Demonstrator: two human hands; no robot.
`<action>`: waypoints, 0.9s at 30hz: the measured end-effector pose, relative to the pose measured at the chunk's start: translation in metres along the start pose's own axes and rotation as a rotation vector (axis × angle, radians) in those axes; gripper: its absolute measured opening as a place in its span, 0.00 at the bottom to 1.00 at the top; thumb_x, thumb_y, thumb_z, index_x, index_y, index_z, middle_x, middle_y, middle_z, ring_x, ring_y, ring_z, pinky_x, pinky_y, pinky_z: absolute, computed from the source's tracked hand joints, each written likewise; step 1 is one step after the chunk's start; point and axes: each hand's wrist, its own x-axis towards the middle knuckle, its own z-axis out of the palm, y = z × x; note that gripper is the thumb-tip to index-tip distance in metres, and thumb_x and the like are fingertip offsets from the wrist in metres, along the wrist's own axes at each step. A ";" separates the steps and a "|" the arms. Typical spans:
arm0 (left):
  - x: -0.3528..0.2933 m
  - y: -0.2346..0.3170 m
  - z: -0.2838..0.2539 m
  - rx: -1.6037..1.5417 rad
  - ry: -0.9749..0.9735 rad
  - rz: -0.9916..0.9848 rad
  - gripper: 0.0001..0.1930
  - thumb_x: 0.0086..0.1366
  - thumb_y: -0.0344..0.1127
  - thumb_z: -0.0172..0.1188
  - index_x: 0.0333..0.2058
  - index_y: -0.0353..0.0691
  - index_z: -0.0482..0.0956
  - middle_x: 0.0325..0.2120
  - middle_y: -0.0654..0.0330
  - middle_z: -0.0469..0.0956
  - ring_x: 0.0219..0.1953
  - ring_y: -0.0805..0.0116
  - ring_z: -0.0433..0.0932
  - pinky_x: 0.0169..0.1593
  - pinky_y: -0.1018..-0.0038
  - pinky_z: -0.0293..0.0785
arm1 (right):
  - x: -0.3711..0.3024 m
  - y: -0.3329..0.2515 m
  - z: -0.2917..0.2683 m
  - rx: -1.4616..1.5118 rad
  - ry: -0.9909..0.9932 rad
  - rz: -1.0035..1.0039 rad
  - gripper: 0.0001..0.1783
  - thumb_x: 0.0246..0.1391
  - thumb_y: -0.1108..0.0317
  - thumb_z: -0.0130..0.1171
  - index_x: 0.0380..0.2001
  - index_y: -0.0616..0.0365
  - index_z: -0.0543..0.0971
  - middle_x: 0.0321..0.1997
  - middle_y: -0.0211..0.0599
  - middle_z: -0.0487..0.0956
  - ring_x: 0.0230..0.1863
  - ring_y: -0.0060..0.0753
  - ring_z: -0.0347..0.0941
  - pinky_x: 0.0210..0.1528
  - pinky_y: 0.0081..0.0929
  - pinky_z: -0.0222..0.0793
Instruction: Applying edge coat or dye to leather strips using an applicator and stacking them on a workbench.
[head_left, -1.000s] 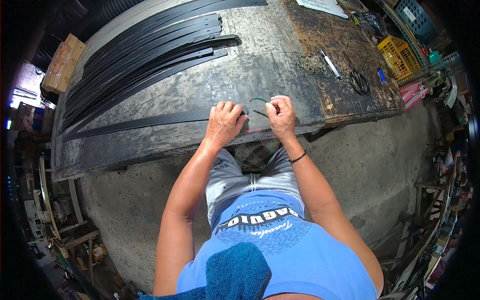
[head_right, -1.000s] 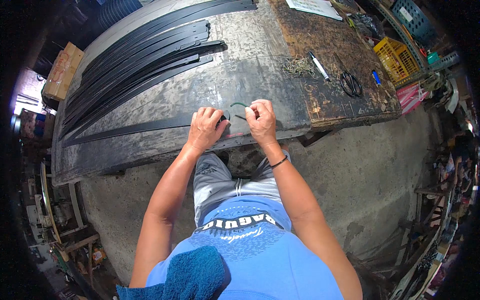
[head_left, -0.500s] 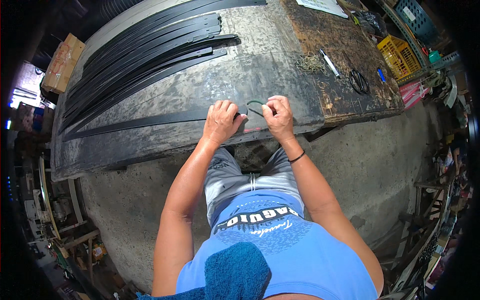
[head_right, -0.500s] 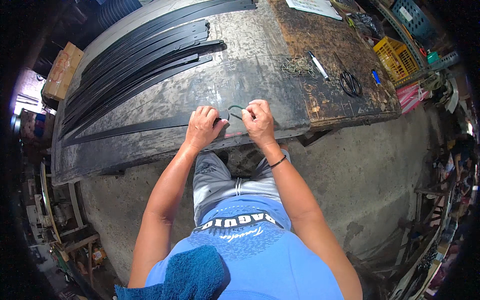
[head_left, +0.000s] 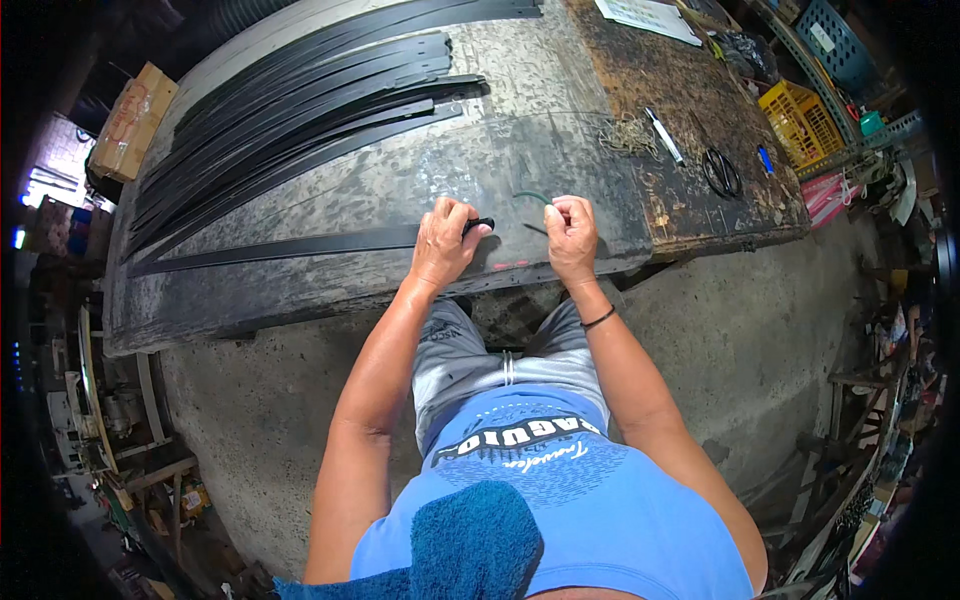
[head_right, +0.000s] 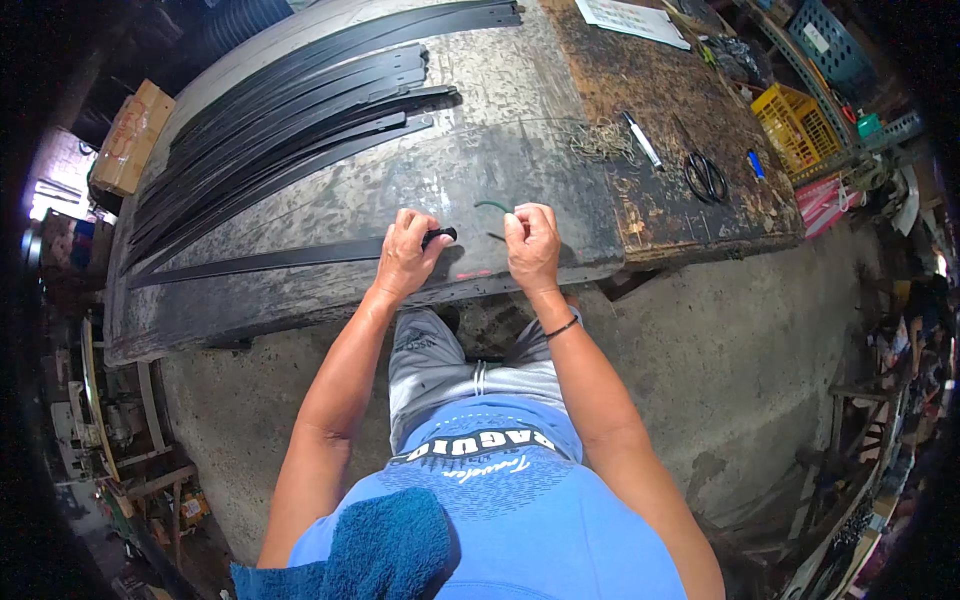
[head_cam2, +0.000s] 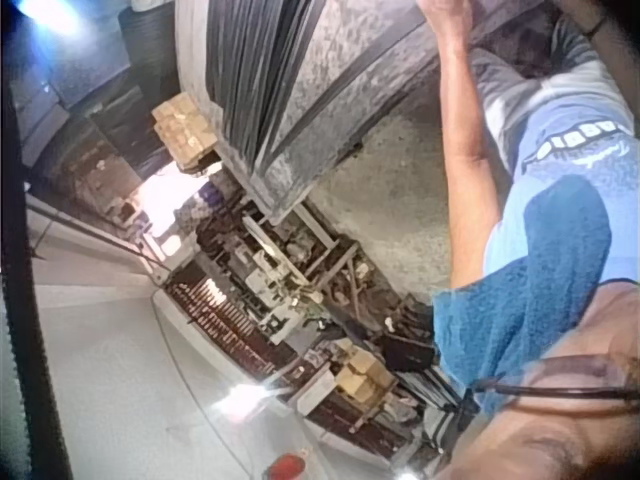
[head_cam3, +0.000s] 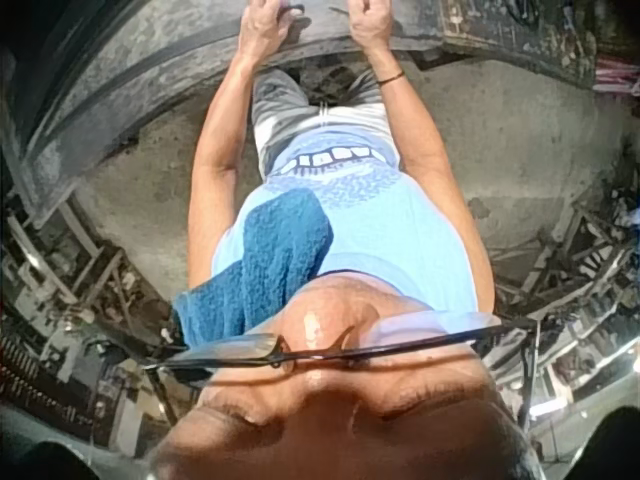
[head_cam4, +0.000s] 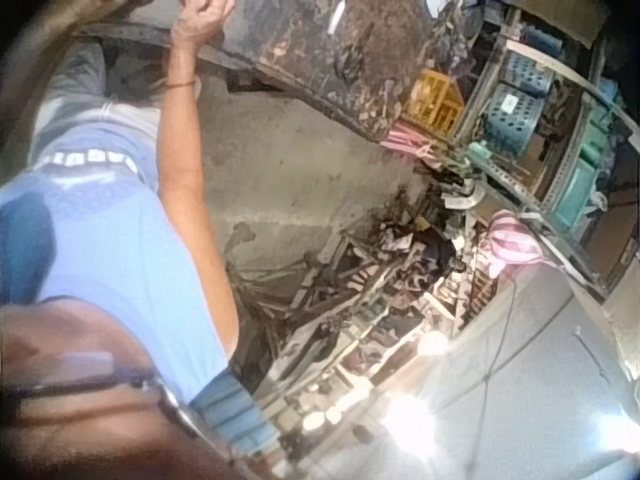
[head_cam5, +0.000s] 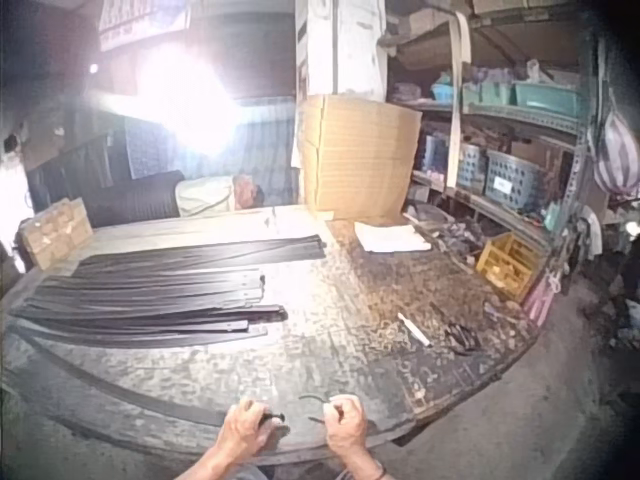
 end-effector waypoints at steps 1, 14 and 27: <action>-0.001 -0.005 0.001 -0.119 0.057 -0.133 0.14 0.56 0.39 0.67 0.36 0.43 0.73 0.33 0.56 0.76 0.35 0.55 0.76 0.37 0.65 0.70 | 0.000 0.001 0.003 -0.012 -0.003 0.016 0.05 0.54 0.72 0.59 0.30 0.62 0.75 0.38 0.36 0.74 0.29 0.25 0.70 0.32 0.23 0.69; 0.027 -0.016 -0.089 -0.911 0.850 -0.456 0.24 0.70 0.32 0.52 0.63 0.41 0.59 0.33 0.63 0.74 0.26 0.78 0.74 0.31 0.79 0.75 | -0.007 0.015 -0.006 0.006 -0.048 -0.005 0.06 0.55 0.71 0.58 0.27 0.62 0.73 0.36 0.37 0.73 0.35 0.30 0.70 0.39 0.25 0.67; 0.022 -0.026 -0.092 -0.829 0.911 -0.369 0.19 0.71 0.29 0.49 0.59 0.38 0.62 0.31 0.64 0.73 0.27 0.77 0.75 0.34 0.77 0.78 | -0.005 0.016 -0.003 0.021 -0.062 0.065 0.08 0.56 0.70 0.57 0.27 0.63 0.72 0.36 0.36 0.73 0.35 0.29 0.69 0.39 0.26 0.67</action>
